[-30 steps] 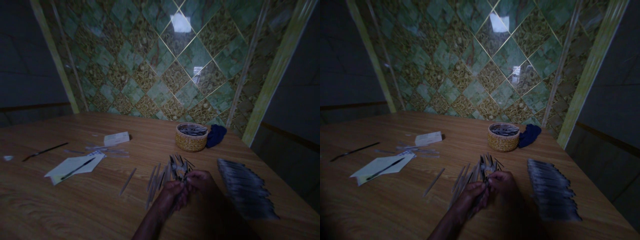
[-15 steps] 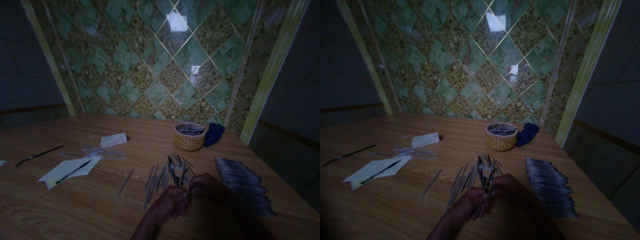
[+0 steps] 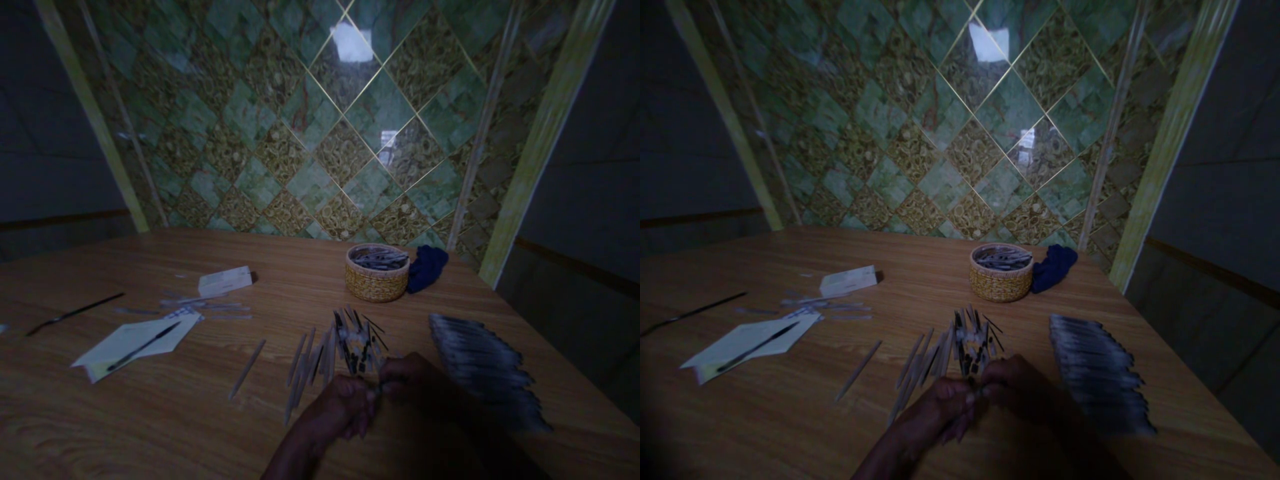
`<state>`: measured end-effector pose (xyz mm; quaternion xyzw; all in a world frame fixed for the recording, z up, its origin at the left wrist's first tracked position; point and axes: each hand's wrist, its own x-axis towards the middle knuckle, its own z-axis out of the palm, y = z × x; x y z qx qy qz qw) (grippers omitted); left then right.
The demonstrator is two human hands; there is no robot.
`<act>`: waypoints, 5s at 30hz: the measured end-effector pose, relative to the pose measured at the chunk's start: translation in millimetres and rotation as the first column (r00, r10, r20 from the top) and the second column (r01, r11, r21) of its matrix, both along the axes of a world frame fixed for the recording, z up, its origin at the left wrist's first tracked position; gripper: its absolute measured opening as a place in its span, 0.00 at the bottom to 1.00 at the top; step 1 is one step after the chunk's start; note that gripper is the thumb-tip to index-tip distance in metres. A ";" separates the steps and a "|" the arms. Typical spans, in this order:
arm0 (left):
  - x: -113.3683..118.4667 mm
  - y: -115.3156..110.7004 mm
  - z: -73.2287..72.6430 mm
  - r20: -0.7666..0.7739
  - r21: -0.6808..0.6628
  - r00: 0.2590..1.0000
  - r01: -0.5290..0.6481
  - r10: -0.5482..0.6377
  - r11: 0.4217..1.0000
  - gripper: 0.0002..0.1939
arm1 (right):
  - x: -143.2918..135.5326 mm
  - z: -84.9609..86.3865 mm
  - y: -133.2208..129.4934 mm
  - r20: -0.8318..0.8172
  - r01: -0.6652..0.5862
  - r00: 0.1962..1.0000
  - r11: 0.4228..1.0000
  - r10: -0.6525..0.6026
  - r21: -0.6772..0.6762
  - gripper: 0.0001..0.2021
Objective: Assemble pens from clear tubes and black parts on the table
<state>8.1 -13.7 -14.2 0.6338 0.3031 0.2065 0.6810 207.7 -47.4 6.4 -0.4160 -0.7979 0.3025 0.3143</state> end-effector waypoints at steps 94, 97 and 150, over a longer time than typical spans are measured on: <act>12.3 -4.4 -14.4 -0.031 0.350 0.959 -0.252 0.280 0.902 0.07 | -12.1 -9.1 5.5 -0.188 0.364 0.857 0.823 -0.479 -0.437 0.15; 12.6 -3.5 -16.0 -0.097 0.551 0.939 -0.225 0.329 0.804 0.08 | -13.8 -7.7 5.4 -0.172 0.392 0.845 0.806 -0.506 -0.444 0.15; 8.5 12.2 -3.8 0.275 -0.240 0.779 -0.511 0.563 0.825 0.18 | 18.9 -44.5 -6.2 0.659 0.667 0.483 0.730 -0.577 0.150 0.12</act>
